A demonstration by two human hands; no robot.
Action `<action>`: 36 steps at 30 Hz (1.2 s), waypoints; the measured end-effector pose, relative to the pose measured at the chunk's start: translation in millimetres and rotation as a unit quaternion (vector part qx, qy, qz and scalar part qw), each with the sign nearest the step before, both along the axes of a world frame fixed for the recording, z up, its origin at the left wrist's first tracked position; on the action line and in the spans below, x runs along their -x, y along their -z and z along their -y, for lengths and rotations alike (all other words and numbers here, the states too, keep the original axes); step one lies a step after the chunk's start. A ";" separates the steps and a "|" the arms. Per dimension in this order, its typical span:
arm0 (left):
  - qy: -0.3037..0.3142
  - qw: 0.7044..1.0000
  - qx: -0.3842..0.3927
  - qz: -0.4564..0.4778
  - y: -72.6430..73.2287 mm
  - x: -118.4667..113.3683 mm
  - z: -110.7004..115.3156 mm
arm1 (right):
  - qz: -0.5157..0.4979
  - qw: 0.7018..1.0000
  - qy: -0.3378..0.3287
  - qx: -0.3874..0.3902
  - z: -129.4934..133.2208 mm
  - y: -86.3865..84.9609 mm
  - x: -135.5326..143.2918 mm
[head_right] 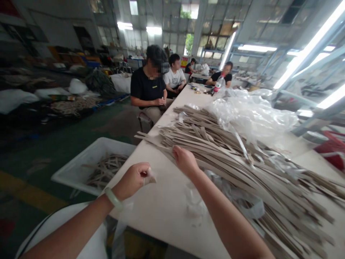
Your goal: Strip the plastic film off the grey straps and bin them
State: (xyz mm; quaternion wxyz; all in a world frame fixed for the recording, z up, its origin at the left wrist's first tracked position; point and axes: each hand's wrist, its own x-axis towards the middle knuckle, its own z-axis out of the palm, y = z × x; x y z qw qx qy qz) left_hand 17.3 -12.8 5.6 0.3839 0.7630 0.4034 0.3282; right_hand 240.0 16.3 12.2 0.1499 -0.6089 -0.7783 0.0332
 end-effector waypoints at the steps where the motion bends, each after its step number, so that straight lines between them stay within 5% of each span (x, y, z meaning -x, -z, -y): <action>1: 0.001 1.000 -0.022 -0.009 -2.6 2.2 0.1 | -0.010 1.000 -0.023 -0.003 11.9 -12.1 -3.9; 5: 0.010 0.995 -0.093 -0.038 -10.9 7.4 1.1 | -0.051 0.989 -0.139 -0.020 59.5 -55.8 -18.7; 8: 0.008 0.991 -0.122 -0.053 -13.0 7.2 3.0 | -0.023 0.988 -0.150 -0.012 78.1 -70.1 -22.4; 23: 0.033 0.983 -0.146 -0.110 -5.5 1.7 7.6 | 0.118 0.981 -0.152 0.017 78.1 -75.4 -10.1; 36: 0.027 0.975 -0.182 -0.128 -4.8 4.5 5.8 | 0.085 0.985 -0.150 0.003 84.2 -71.6 -20.1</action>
